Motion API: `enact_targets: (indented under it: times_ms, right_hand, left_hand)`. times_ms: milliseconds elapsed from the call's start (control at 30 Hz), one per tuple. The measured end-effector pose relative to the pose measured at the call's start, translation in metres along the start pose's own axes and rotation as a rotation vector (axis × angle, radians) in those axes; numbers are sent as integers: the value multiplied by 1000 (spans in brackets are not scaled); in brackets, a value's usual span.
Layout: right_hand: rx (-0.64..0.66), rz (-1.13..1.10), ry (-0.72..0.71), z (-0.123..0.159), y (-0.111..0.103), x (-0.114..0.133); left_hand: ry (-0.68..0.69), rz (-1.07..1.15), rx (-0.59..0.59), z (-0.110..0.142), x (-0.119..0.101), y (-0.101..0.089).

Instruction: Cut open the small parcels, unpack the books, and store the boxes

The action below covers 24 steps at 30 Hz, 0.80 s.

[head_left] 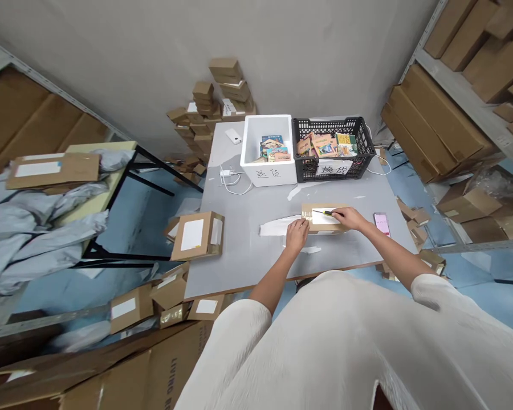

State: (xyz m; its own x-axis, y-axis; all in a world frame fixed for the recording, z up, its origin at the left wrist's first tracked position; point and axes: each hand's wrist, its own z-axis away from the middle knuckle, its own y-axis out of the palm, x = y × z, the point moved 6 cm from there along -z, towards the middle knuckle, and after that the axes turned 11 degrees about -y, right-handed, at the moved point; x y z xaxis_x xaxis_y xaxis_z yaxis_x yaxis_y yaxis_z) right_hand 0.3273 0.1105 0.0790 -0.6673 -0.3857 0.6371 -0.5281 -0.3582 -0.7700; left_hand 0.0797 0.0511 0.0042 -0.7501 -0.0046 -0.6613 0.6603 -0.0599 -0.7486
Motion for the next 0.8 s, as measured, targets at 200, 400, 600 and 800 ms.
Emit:
enact_targets:
  times_ms: [200, 400, 600, 800]
  right_hand:
    - [162, 141, -59, -30, 13, 19]
    - [218, 230, -65, -41, 14, 29]
    - [214, 256, -67, -46, 15, 35]
    - [243, 304, -52, -50, 16, 35]
  left_hand:
    - [24, 45, 17, 2, 4, 1]
    - [44, 105, -3, -3, 7, 5]
    - [59, 96, -6, -4, 8, 7]
    - [85, 117, -37, -3, 8, 4]
